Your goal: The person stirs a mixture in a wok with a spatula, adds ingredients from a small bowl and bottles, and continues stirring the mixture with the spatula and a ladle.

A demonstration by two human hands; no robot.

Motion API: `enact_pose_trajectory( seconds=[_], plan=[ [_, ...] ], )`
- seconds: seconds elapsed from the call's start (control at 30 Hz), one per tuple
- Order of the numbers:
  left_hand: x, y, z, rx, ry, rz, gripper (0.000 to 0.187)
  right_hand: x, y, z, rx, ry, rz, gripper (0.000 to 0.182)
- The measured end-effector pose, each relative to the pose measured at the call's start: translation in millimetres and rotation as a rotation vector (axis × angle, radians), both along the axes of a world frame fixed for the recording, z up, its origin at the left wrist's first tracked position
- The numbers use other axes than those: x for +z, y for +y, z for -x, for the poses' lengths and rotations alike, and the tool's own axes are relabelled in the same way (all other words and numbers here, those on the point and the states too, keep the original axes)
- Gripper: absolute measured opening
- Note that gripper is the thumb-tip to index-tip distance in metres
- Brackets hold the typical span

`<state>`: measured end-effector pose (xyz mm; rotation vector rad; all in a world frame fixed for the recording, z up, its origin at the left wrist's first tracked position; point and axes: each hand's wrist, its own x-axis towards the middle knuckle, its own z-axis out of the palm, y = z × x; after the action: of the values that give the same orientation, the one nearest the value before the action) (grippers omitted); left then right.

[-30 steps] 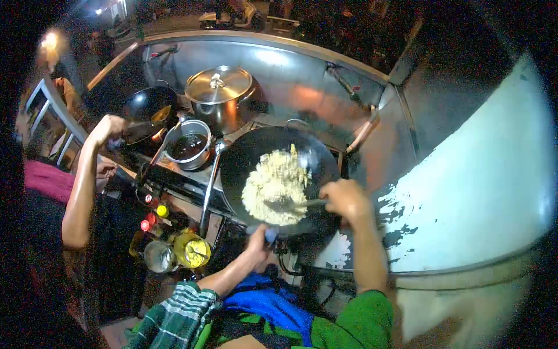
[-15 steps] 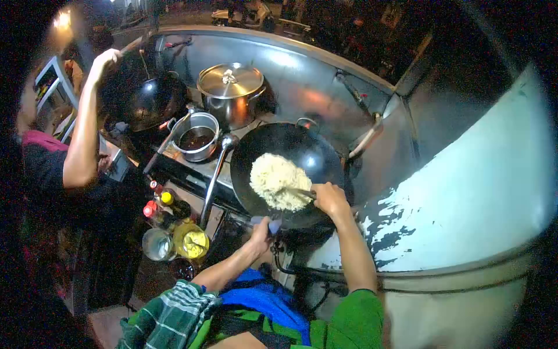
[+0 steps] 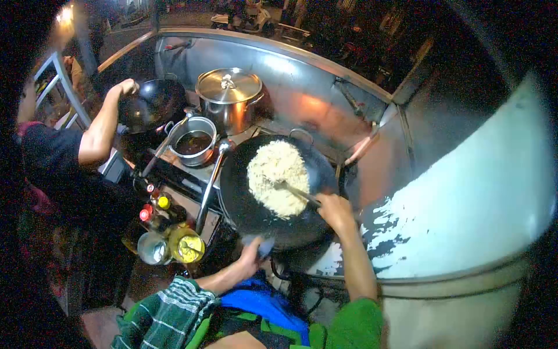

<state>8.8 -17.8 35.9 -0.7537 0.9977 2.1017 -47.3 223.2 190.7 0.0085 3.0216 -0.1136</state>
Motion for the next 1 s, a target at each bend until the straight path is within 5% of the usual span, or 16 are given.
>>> enact_pose_trajectory(
  seconds=[0.13, 0.2, 0.3, 0.37, 0.47, 0.57, 0.6, 0.67, 0.73, 0.77, 0.83, 0.87, 0.9, 0.93, 1.0],
  plan=[
    [-24, -28, -38, -0.099, -0.248, -0.03, 0.024, 112, -19, -49, -0.089, -0.199, 0.03, 0.027],
    [-18, -3, -1, -0.026, -0.187, -0.131, 0.022, 85, -9, -48, 0.123, -0.172, -0.02, 0.03],
    [-38, 29, 37, -0.022, -0.108, -0.08, 0.021, 11, -33, -13, 0.013, -0.128, -0.002, 0.032],
    [-82, 41, 35, 0.025, 0.109, 0.202, 0.024, -35, -33, -4, -0.111, -0.035, 0.089, 0.032],
    [-32, 1, -14, -0.006, -0.014, 0.029, 0.028, -44, -22, -35, -0.18, 0.256, 0.275, 0.033],
    [-12, -18, -24, -0.15, -0.179, 0.021, 0.026, -42, -10, -75, -0.222, 0.365, 0.525, 0.038],
    [-21, 1, -18, 0.022, -0.179, -0.027, 0.024, -48, -8, -84, -0.203, 0.388, 0.59, 0.038],
    [11, 14, 20, 0.063, -0.101, -0.025, 0.024, -56, -10, -97, -0.51, 0.117, 1.131, 0.037],
    [-34, 39, 54, 0.076, -0.018, 0.058, 0.024, -94, -12, -107, -0.515, 0.159, 1.395, 0.03],
    [-57, 47, 69, 0.086, -0.005, 0.053, 0.024, -104, -16, -110, -0.589, -0.034, 1.5, 0.025],
    [-90, 52, 92, 0.011, 0.226, 0.231, 0.03, -145, -31, -114, -0.7, -0.121, 1.438, 0.023],
    [-104, 52, 101, -0.017, 0.299, 0.294, 0.032, -175, -27, -115, -0.685, -0.135, 1.147, 0.023],
    [-112, 45, 111, -0.192, 0.324, 0.388, 0.043, -185, -27, -113, -0.674, -0.109, 1.206, 0.023],
    [-97, 38, 114, -0.366, 0.346, 0.481, 0.053, -191, -27, -115, -0.661, -0.085, 1.264, 0.023],
    [-43, 15, 97, -0.334, 0.539, 0.54, 0.07, -193, -26, -116, -0.673, -0.085, 1.257, 0.023]
  ],
)
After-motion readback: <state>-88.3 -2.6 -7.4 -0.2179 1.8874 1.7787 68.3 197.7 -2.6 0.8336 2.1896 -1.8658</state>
